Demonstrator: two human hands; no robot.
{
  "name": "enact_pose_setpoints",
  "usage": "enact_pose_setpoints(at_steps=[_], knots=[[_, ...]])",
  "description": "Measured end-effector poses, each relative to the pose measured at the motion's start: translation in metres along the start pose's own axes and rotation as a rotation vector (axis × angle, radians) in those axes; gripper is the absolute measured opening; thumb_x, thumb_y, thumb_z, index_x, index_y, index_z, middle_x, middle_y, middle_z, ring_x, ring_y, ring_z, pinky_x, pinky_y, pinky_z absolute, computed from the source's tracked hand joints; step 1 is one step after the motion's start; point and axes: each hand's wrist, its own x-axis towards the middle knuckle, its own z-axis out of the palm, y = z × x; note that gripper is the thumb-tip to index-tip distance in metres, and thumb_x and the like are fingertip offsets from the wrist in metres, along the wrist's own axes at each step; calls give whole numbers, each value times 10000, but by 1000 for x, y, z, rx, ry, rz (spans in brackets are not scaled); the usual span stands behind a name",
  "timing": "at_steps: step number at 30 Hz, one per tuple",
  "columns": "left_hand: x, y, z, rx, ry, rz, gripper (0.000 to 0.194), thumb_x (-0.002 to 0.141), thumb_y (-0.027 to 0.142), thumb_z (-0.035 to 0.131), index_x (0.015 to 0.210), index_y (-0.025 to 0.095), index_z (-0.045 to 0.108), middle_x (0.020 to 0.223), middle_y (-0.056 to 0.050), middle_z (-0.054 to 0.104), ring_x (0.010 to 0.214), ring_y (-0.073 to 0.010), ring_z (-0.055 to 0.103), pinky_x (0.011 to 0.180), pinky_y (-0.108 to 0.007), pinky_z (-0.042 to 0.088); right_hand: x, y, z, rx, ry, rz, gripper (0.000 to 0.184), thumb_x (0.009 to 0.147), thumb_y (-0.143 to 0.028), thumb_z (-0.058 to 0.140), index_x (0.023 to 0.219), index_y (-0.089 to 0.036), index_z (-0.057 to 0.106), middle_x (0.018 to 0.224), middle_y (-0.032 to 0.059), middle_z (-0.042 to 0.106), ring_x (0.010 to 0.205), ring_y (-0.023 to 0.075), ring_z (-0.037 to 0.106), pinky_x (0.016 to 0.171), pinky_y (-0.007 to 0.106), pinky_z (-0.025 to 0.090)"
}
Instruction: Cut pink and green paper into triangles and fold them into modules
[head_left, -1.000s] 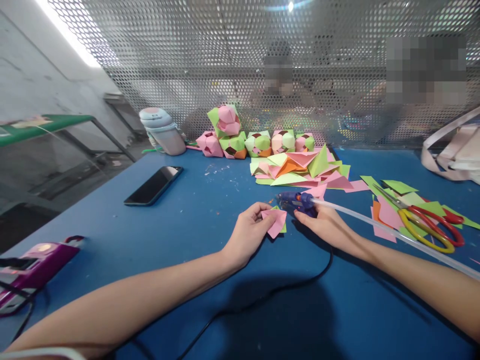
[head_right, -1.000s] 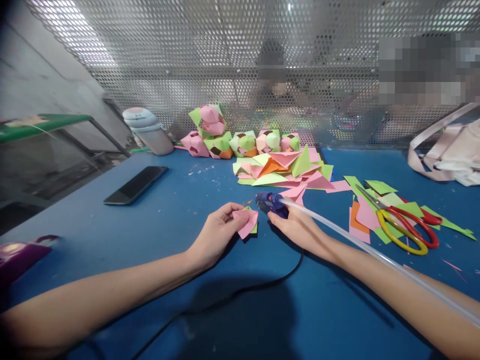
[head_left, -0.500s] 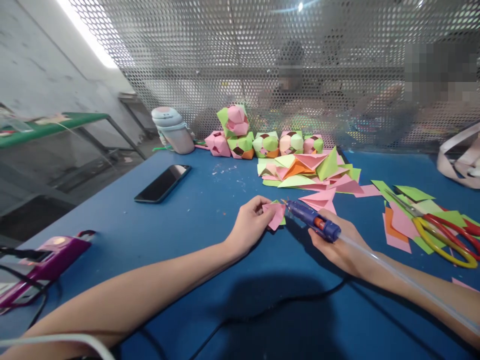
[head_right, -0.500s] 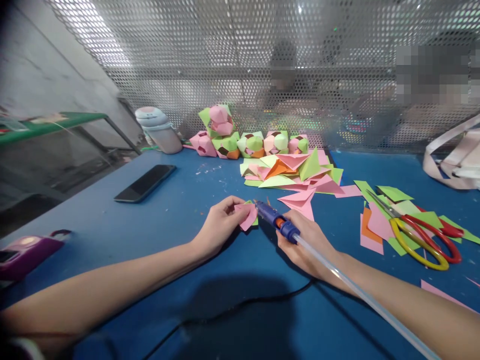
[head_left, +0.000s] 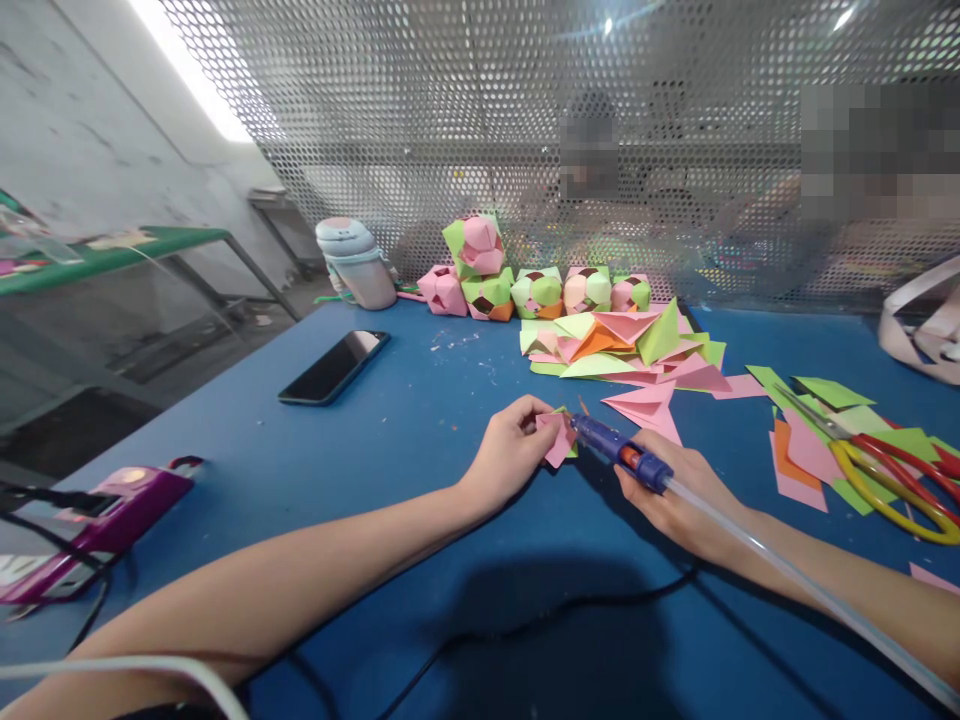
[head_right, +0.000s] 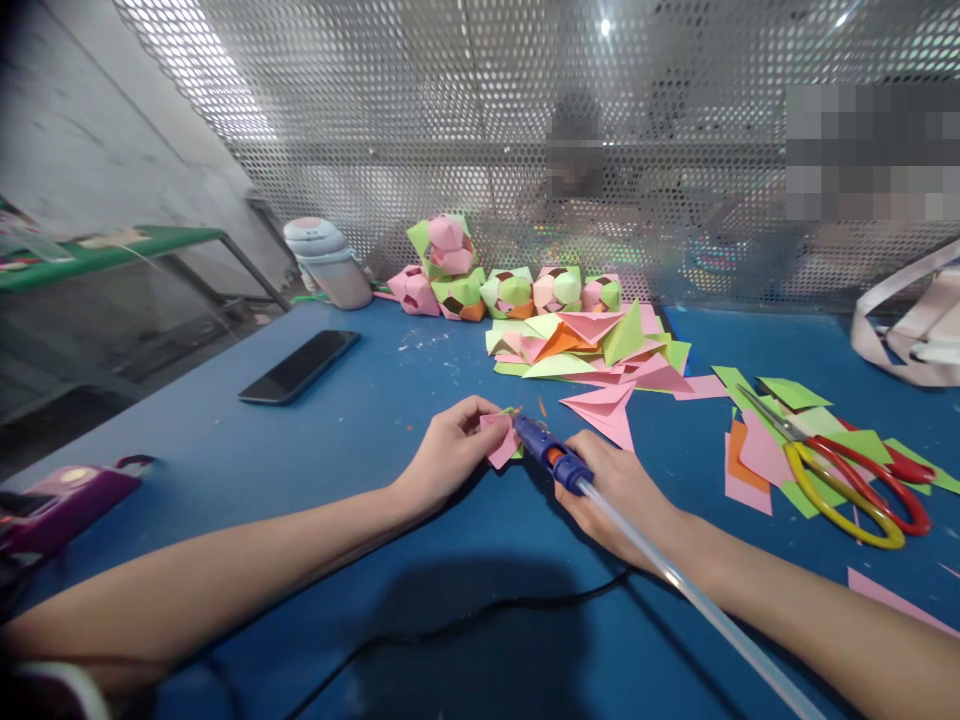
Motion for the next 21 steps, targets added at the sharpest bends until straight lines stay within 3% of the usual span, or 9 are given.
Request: enact_pose_setpoints(at_steps=[8, 21], knots=[[1, -3, 0, 37, -18, 20, 133, 805, 298, 607, 790, 166, 600, 664, 24, 591, 598, -110, 526, 570, -223, 401, 0, -2, -3, 38, -62, 43, 94, 842, -198, 532, 854, -236, 447, 645, -59, 494, 466, 110, 425, 484, 247, 314], [1, -4, 0, 27, -9, 21, 141, 803, 309, 613, 780, 171, 596, 664, 24, 593, 591, -110, 530, 562, -222, 402, -1, 1, -2, -29, -57, 33, 93, 829, -211, 534, 880, -233, 459, 702, -30, 545, 531, 135, 506, 524, 257, 359]])
